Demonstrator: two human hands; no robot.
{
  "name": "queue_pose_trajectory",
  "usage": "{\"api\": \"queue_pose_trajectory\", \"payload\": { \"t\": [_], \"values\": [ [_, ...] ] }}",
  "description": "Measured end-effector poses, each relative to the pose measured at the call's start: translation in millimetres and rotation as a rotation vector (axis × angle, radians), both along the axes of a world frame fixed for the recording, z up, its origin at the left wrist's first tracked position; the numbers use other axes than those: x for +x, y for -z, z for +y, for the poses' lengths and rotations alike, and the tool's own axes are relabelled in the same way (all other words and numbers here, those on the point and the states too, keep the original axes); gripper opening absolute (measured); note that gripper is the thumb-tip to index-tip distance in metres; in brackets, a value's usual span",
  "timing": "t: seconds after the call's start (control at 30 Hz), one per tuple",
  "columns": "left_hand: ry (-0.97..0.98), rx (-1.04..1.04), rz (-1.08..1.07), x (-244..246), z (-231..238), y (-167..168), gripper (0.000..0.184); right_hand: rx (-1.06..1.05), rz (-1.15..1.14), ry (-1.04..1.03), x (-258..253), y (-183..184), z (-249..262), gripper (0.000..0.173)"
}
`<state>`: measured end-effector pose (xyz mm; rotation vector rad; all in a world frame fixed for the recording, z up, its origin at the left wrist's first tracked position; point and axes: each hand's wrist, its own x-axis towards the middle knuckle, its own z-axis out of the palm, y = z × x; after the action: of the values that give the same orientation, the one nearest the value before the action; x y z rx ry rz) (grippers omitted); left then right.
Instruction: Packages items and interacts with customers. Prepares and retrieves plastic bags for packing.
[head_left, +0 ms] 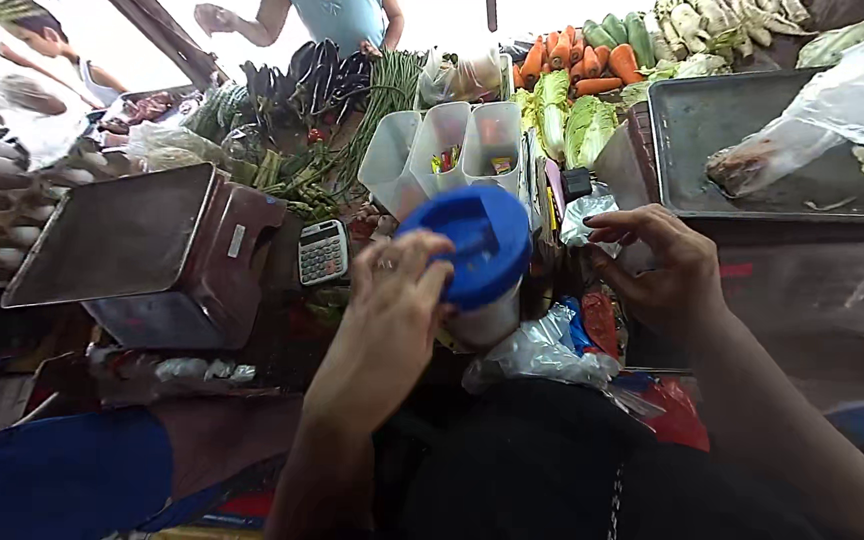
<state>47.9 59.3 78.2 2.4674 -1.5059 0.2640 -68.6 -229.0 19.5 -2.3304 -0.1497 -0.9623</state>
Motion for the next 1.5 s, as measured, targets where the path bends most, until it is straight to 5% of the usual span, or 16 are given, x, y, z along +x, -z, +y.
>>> {"api": "queue_pose_trajectory", "payload": {
  "t": [0.17,0.33,0.47,0.57,0.6,0.67,0.73,0.87,0.9,0.97,1.03,1.17,1.33,1.4,1.5],
  "values": [
    [-0.064,0.1,0.102,-12.5,-0.4,48.8,0.021,-0.045,0.048,0.031,9.5,-7.5,-1.8,0.03],
    [-0.049,0.143,0.314,19.8,-23.4,84.5,0.027,-0.192,0.124,0.355,-13.8,-65.3,-44.1,0.043],
    [0.001,0.287,0.402,32.8,-27.9,74.8,0.031,-0.293,0.271,0.657,-27.6,-97.0,-115.1,0.073],
    [-0.001,0.492,0.474,35.3,-43.0,50.3,0.042,-0.25,0.615,0.659,-29.8,-115.6,-143.0,0.091],
    [0.023,0.472,0.461,31.8,-51.4,42.3,0.048,-0.231,0.723,0.623,-26.6,-117.3,-148.6,0.086],
    [0.134,0.258,0.366,20.2,-74.6,31.3,0.055,-0.244,0.795,0.516,-22.7,-118.0,-155.0,0.049],
    [0.261,-0.007,0.251,5.9,-112.4,18.9,0.069,-0.276,0.689,0.419,-23.7,-125.5,-144.1,0.012],
    [0.371,-0.298,0.393,-18.3,-214.4,-12.2,0.109,-0.43,0.418,0.187,-29.6,-155.8,-88.6,0.015],
    [0.35,-0.294,0.546,-25.3,-234.9,-21.2,0.094,-0.47,0.371,0.153,-30.6,-161.6,-78.5,0.016],
    [0.267,-0.168,0.849,-40.4,-261.5,-43.3,0.036,-0.502,0.34,0.145,-36.5,-174.0,-66.4,0.016],
    [0.324,-0.025,1.151,-40.7,-272.3,-52.2,0.019,-0.495,0.347,0.182,-50.9,-186.1,-66.6,0.016],
    [0.509,0.017,1.492,-25.3,-257.7,-54.4,0.013,-0.353,0.307,0.238,-99.8,-196.5,-91.7,0.022],
    [0.639,0.094,1.302,-19.3,-240.7,-71.6,0.015,-0.278,0.006,0.342,-151.9,-180.9,-126.0,0.021],
    [0.65,0.102,1.215,-27.3,-235.7,-82.9,0.029,-0.231,-0.232,0.421,-155.8,-159.2,-135.8,0.02],
    [0.657,-0.074,1.277,-47.0,-234.7,-96.8,0.033,0.093,-0.529,0.54,-119.6,-100.3,-144.8,0.017]
  ]
}}
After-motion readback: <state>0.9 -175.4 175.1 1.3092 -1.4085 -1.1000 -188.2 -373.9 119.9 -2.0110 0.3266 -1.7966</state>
